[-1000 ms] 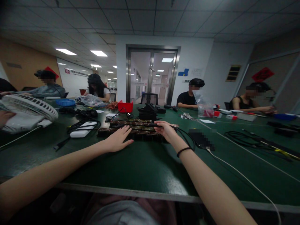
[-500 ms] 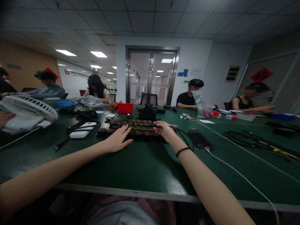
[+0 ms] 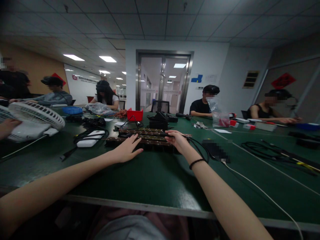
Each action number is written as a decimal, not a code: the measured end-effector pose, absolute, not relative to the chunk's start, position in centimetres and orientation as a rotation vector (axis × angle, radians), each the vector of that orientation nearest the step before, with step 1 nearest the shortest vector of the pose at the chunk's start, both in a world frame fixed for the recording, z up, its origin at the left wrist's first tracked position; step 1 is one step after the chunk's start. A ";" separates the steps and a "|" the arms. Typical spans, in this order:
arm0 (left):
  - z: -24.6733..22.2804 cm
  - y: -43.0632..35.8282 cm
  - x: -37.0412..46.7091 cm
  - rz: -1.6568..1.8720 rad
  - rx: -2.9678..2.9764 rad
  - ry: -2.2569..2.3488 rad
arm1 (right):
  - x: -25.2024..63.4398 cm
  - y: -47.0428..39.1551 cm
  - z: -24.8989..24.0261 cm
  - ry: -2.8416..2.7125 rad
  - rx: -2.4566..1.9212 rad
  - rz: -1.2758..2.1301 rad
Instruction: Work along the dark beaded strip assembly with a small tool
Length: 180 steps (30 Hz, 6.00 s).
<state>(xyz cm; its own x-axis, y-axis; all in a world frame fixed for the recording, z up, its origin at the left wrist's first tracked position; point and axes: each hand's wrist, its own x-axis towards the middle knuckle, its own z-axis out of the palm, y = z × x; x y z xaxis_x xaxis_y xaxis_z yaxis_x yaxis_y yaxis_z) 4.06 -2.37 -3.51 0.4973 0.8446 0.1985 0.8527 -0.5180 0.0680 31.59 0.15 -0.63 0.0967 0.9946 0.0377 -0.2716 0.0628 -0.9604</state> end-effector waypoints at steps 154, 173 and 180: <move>-3.4 -2.5 4.1 -0.236 -2.665 -1.501 | 31.7 0.3 -0.9 -0.964 -1.047 1.116; -4.0 -2.0 3.9 -0.317 -2.682 -1.457 | 30.7 -0.6 -0.5 -0.860 -1.051 1.124; -3.8 -2.2 4.0 -0.276 -2.693 -1.486 | 30.1 -1.0 -0.5 -0.852 -1.043 1.092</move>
<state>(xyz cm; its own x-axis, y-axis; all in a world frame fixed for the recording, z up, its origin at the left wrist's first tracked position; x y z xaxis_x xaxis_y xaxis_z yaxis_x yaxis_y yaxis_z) 3.97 -2.17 -3.79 0.5212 0.8339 0.1816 0.8435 -0.5357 0.0390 30.12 -1.04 -0.51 0.2587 0.9649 0.0449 -0.2781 0.1189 -0.9532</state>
